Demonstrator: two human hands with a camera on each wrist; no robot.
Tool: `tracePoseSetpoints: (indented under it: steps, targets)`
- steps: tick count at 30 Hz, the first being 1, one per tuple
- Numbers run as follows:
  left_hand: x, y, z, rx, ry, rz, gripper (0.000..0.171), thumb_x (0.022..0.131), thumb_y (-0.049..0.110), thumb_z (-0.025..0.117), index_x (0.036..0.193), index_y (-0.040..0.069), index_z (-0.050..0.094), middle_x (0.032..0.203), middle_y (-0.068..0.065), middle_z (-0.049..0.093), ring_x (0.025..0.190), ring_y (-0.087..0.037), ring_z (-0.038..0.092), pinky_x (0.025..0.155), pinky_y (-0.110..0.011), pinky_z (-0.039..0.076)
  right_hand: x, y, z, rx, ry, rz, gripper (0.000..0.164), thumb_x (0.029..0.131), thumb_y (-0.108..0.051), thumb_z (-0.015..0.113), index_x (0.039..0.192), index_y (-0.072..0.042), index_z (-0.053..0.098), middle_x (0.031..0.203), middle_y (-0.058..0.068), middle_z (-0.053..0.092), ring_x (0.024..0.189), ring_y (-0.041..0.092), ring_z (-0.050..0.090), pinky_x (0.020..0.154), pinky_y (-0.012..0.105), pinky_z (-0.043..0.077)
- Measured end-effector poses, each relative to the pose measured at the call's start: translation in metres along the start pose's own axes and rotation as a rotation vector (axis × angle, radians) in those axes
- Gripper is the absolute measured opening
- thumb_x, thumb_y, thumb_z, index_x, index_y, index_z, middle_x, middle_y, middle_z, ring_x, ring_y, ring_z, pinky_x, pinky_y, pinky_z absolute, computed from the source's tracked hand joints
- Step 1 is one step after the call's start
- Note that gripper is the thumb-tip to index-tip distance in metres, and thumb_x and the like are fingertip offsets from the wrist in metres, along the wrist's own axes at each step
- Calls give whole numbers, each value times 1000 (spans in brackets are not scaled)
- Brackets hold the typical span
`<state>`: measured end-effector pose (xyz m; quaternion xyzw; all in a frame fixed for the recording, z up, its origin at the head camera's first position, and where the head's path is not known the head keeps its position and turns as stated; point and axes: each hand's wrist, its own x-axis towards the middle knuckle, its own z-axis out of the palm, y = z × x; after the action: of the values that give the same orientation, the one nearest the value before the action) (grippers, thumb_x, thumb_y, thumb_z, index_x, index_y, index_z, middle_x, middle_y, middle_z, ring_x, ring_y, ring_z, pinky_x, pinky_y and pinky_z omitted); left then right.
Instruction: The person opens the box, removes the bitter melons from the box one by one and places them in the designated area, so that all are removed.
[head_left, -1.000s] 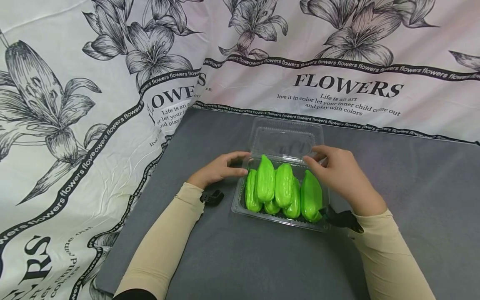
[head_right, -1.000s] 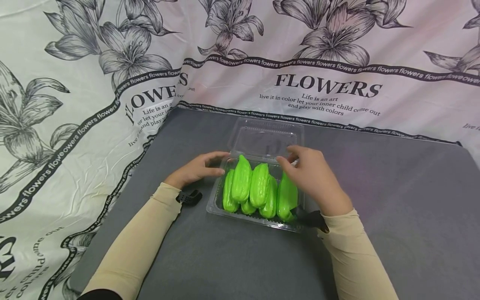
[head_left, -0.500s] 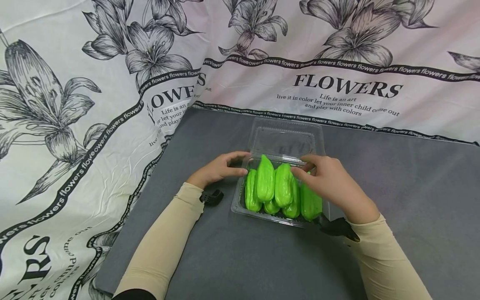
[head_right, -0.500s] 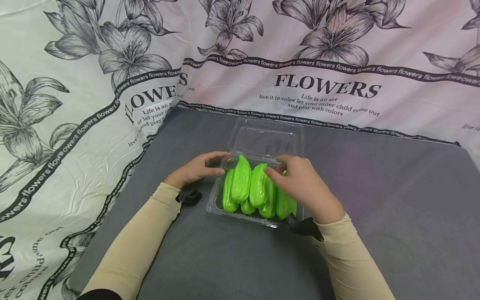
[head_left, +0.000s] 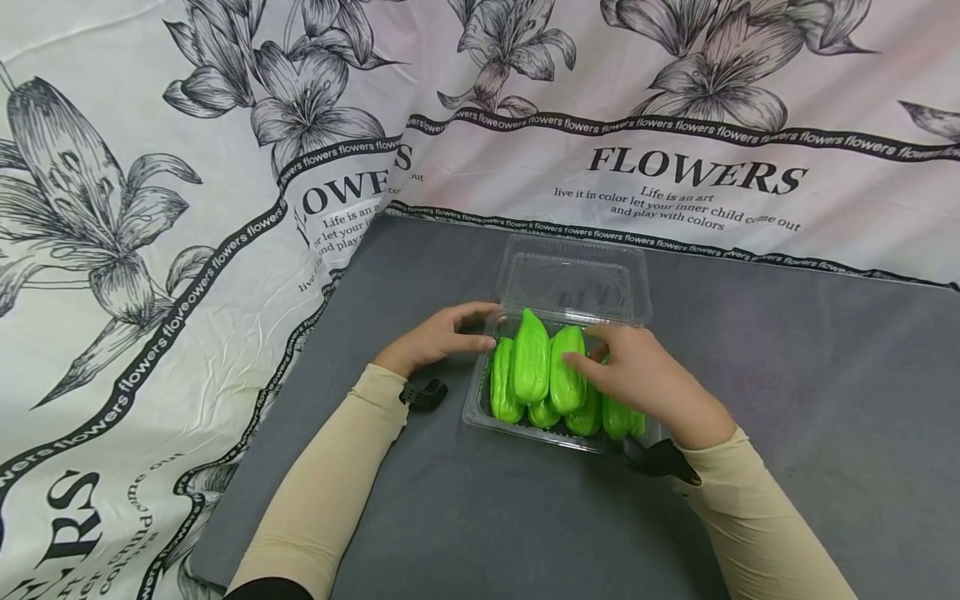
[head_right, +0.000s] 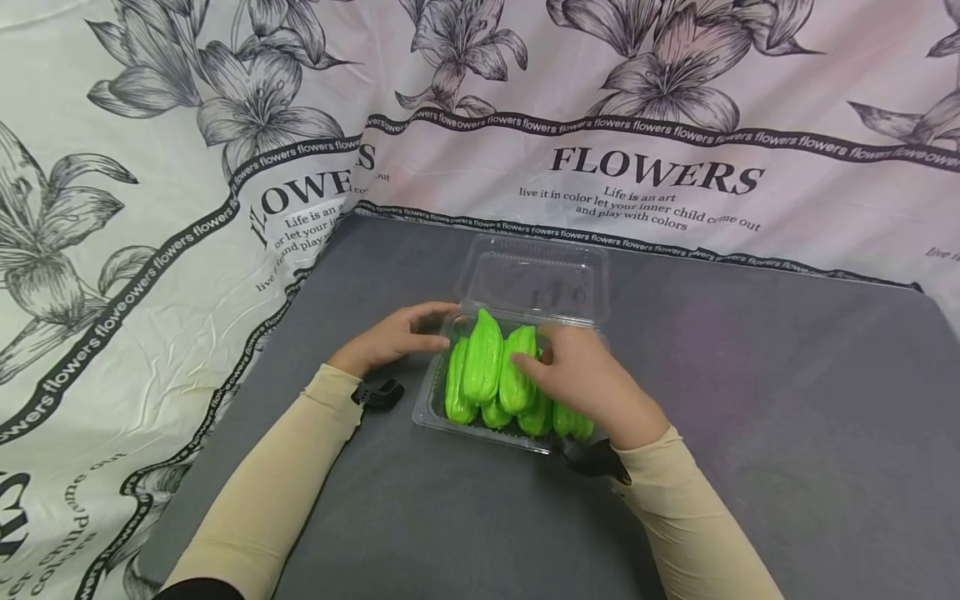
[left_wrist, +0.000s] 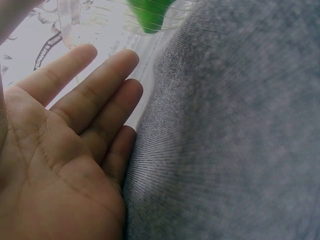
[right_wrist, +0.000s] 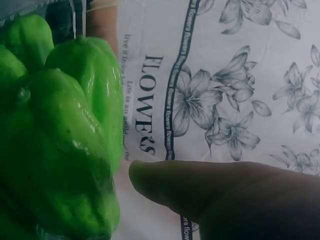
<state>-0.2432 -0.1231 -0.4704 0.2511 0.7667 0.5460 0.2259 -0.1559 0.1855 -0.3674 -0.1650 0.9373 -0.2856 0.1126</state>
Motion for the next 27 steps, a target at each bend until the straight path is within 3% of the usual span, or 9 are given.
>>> tracePoseSetpoints:
  steps: [4, 10, 13, 18, 27]
  targets:
    - [0, 0, 0, 0, -3, 8, 66, 100, 24, 72, 160, 13, 46, 161, -10, 48, 152, -28, 40, 122, -52, 35, 1, 0, 3, 5, -13, 1, 28, 102, -34, 69, 95, -8, 63, 75, 2, 65, 64, 18, 54, 64, 36, 46]
    - [1, 0, -1, 0, -4, 6, 72, 98, 37, 75, 160, 15, 46, 162, -9, 47, 152, -27, 40, 122, -51, 35, 1, 0, 7, -1, 5, 9, 30, 101, -36, 70, 102, -6, 64, 69, 1, 62, 59, 17, 54, 59, 35, 45]
    - [1, 1, 0, -2, -4, 5, 71, 98, 36, 75, 160, 15, 46, 162, -8, 47, 152, -26, 40, 122, -51, 35, 1, -1, 9, 10, 4, 14, 30, 101, -35, 70, 106, -6, 63, 64, 1, 57, 54, 16, 51, 56, 35, 44]
    - [0, 2, 0, -1, -2, 4, 68, 99, 29, 74, 160, 15, 46, 162, -8, 47, 152, -26, 40, 122, -51, 34, 1, -2, 11, 10, -4, 16, 29, 101, -35, 69, 101, -8, 59, 60, -2, 49, 52, 14, 46, 54, 34, 41]
    - [-1, 1, -1, 1, 8, -6, 76, 96, 44, 77, 159, 16, 48, 161, -8, 47, 151, -26, 40, 122, -52, 34, 1, -2, 11, -7, 15, 4, 28, 101, -34, 69, 96, -9, 57, 62, -1, 50, 54, 16, 47, 55, 34, 41]
